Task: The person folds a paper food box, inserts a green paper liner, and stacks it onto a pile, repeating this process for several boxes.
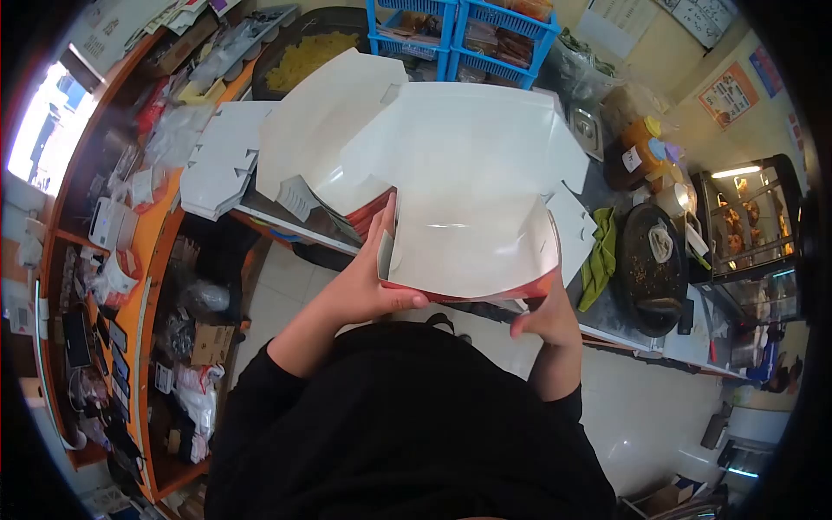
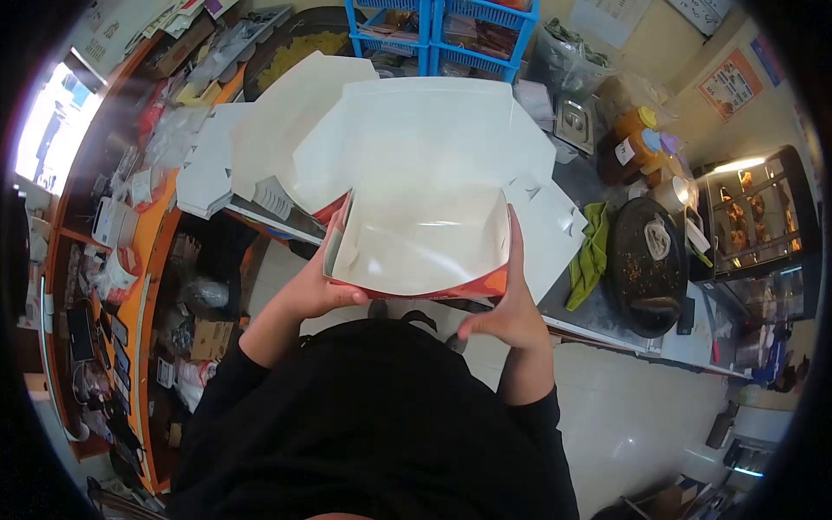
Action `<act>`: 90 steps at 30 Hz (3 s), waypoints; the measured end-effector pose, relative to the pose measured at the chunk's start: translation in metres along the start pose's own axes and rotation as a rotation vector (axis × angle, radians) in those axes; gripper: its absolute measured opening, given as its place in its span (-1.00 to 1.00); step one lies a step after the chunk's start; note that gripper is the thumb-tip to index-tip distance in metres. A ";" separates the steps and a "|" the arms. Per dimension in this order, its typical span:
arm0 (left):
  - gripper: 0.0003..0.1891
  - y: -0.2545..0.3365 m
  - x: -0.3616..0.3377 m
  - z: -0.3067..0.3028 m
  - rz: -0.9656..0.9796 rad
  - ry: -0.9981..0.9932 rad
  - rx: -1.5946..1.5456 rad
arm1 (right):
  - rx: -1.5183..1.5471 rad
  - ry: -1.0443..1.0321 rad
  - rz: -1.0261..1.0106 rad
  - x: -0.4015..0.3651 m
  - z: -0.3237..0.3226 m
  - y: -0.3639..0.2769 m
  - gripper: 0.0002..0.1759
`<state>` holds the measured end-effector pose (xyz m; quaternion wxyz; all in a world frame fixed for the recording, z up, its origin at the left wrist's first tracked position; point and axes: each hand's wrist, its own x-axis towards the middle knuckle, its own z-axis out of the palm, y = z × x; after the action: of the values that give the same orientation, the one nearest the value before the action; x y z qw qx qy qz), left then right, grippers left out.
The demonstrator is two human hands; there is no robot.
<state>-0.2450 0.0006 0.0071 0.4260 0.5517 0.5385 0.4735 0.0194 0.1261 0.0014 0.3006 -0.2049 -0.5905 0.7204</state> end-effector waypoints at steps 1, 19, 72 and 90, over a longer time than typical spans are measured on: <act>0.53 0.001 -0.001 -0.008 0.015 -0.030 0.091 | -0.088 0.048 -0.075 0.007 0.005 0.007 0.70; 0.45 0.010 0.033 -0.051 0.362 -0.134 0.083 | -0.044 0.170 -0.209 0.036 0.035 -0.014 0.54; -0.78 -0.086 0.007 -0.083 0.680 0.548 0.795 | -1.566 -0.320 0.029 0.204 0.199 0.014 -0.78; -0.73 -0.083 0.008 -0.077 0.690 0.571 0.733 | -1.226 -0.162 -0.812 0.149 0.191 0.008 -0.55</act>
<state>-0.3365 0.0103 -0.0597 -0.1341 0.6572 0.5501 0.4975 -0.2157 0.0869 0.0440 0.3305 -0.0475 -0.9366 0.1064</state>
